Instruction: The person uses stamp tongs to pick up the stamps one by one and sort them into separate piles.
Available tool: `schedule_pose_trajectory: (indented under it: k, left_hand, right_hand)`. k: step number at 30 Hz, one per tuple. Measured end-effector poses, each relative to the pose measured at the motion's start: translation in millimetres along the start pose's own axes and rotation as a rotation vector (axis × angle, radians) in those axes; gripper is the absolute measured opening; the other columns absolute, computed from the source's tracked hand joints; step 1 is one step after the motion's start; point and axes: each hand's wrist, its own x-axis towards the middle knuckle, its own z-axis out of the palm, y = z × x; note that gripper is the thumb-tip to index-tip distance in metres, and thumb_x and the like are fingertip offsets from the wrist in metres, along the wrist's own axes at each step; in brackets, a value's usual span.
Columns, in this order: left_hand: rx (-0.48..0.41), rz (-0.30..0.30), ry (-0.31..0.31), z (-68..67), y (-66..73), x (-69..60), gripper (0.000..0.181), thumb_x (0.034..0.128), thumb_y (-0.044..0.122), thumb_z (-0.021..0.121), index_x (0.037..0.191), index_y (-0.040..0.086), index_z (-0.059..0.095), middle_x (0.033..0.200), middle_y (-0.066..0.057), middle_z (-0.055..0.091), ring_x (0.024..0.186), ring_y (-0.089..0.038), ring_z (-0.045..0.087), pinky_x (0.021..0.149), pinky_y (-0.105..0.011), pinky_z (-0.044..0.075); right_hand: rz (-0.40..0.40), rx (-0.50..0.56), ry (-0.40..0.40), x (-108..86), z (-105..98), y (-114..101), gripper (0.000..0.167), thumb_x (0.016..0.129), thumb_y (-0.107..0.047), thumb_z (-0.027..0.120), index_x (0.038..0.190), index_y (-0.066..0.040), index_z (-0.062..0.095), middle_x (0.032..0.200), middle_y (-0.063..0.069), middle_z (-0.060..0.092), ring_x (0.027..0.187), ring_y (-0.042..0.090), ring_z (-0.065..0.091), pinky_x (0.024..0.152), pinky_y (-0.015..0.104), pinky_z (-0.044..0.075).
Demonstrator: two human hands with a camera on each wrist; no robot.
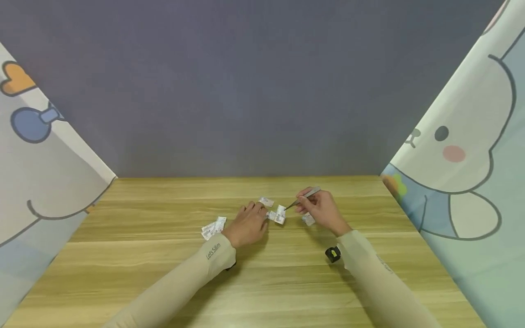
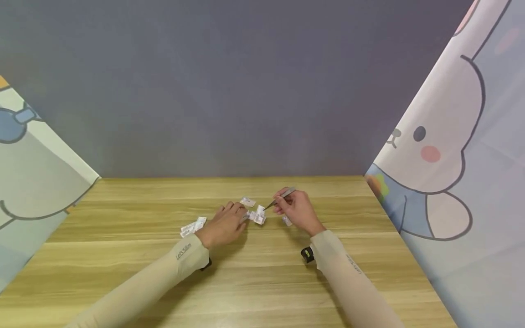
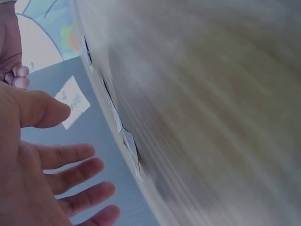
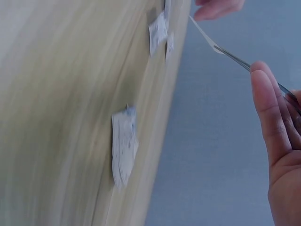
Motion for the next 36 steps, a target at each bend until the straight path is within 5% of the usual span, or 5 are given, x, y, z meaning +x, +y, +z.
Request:
schedule_pose_trajectory:
  k: [10,21,36]
  left_hand:
    - [-0.058,0.059,-0.038,4.2,7.6,12.3,0.043,0.0966,0.025,0.052,0.134,0.006,0.050,0.137,-0.006,0.043,0.122,-0.025,0.039,0.095,-0.044,0.035]
    - [-0.062,0.088,-0.068,7.9,28.9,30.3,0.044,0.0972,0.025,0.051,0.137,0.007,0.047,0.138,-0.005,0.043,0.121,-0.023,0.039,0.095,-0.043,0.033]
    - [-0.078,0.063,-0.089,3.3,21.2,25.2,0.045,0.0973,0.027,0.051,0.138,0.008,0.046,0.138,-0.004,0.042,0.123,-0.023,0.038,0.095,-0.044,0.032]
  right_hand:
    - [0.031,-0.039,0.042,-12.6,-21.5,3.4,0.014,0.094,0.002,0.053,0.100,0.012,0.060,0.084,0.029,0.065,0.070,0.044,0.064,0.057,0.032,0.055]
    - [0.065,-0.053,0.106,-27.7,-58.3,57.3,0.016,0.095,-0.004,0.055,0.100,0.010,0.060,0.084,0.029,0.065,0.070,0.041,0.065,0.059,0.044,0.054]
    - [0.147,-0.128,0.156,-32.0,-65.5,70.2,0.018,0.095,-0.004,0.055,0.098,0.013,0.060,0.085,0.029,0.064,0.070,0.042,0.065,0.061,0.046,0.054]
